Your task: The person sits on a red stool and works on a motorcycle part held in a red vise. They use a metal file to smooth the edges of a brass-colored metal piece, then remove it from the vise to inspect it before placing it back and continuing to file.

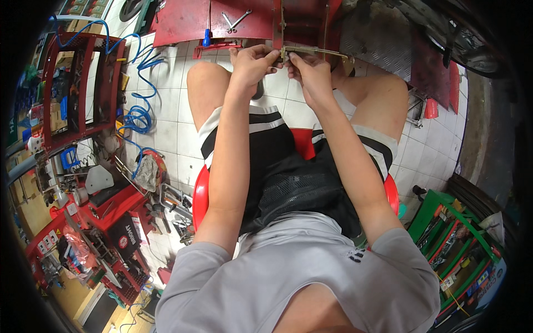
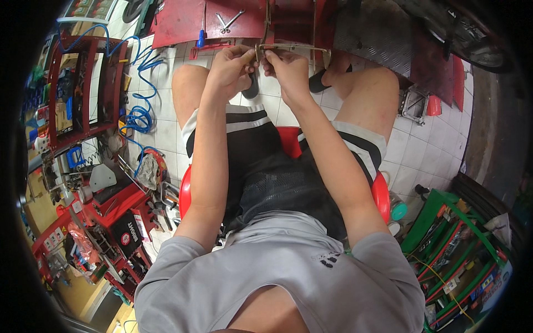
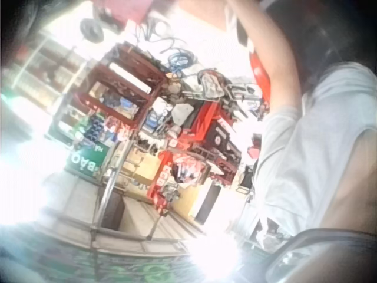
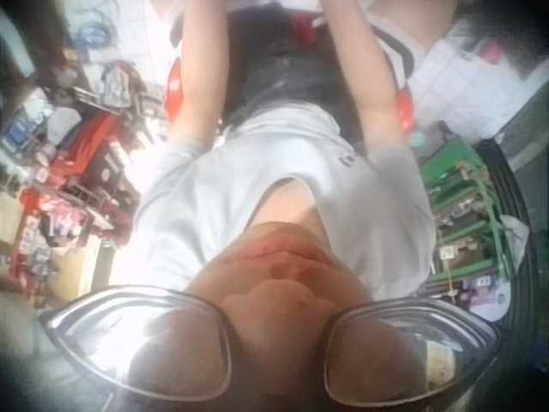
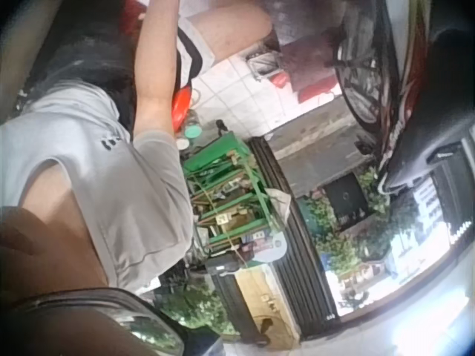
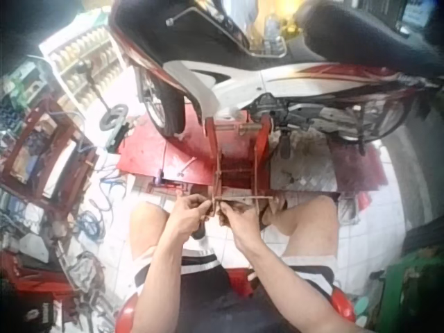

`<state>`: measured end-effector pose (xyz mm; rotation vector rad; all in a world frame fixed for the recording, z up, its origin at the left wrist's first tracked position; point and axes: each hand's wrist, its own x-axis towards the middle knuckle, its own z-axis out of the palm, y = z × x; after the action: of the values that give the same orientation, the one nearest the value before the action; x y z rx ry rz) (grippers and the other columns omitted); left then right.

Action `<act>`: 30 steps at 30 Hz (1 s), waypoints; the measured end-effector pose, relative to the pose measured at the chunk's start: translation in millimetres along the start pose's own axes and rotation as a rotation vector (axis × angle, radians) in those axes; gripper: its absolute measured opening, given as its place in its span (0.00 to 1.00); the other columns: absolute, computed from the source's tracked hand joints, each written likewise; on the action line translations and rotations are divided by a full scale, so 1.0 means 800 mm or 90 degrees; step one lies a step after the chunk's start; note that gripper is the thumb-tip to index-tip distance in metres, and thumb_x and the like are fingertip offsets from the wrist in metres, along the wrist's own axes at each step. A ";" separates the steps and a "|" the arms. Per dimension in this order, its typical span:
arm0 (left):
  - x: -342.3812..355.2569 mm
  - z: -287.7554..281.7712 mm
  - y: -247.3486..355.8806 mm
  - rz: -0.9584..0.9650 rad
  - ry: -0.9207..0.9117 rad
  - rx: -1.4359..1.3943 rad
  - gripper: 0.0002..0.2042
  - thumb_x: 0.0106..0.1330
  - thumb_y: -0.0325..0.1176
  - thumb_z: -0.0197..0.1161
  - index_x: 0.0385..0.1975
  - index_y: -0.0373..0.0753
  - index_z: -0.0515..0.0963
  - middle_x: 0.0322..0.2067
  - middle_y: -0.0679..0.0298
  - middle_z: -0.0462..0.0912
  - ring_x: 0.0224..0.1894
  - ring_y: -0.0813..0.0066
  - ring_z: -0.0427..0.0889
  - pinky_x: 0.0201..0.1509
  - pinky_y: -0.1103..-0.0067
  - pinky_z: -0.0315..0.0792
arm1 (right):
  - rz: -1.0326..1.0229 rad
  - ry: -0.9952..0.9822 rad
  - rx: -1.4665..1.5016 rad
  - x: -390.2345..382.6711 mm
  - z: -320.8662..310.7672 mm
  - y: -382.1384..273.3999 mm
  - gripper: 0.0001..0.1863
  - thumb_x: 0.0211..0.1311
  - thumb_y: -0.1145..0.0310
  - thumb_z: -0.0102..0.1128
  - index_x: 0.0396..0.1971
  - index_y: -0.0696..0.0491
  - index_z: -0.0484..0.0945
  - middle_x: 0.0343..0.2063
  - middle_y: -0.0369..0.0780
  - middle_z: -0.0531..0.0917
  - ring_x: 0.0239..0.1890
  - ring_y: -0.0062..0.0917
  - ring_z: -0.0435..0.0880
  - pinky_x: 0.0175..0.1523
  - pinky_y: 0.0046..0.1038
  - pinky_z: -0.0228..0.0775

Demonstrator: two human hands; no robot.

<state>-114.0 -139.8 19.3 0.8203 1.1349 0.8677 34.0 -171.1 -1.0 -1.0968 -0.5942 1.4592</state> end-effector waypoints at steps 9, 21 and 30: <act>-0.014 0.014 -0.036 -0.033 -0.005 0.884 0.15 0.54 0.29 0.58 0.42 0.36 0.82 0.43 0.47 0.82 0.47 0.55 0.82 0.52 0.66 0.75 | 0.171 -0.364 -0.536 -0.030 -0.059 -0.119 0.18 0.64 0.61 0.59 0.34 0.64 0.83 0.27 0.41 0.85 0.26 0.21 0.83 0.31 0.23 0.75; 0.019 0.101 -0.072 -0.011 -0.444 1.194 0.15 0.55 0.31 0.59 0.44 0.41 0.82 0.48 0.56 0.82 0.50 0.62 0.82 0.48 0.68 0.78 | 0.004 -0.039 -0.430 0.048 -0.170 -0.262 0.21 0.64 0.59 0.59 0.48 0.62 0.76 0.38 0.41 0.83 0.37 0.25 0.83 0.44 0.24 0.74; 0.058 0.146 -0.083 -0.080 -0.554 1.146 0.17 0.56 0.33 0.57 0.46 0.38 0.81 0.49 0.53 0.81 0.48 0.58 0.83 0.46 0.65 0.78 | 0.310 0.103 -0.535 0.258 -0.302 -0.166 0.15 0.64 0.63 0.58 0.46 0.56 0.78 0.38 0.39 0.83 0.37 0.29 0.83 0.44 0.31 0.78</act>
<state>18.3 -139.2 -32.6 2.1975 0.8929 -0.9144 328.0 0.4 -53.1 -2.1112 -0.9011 1.5279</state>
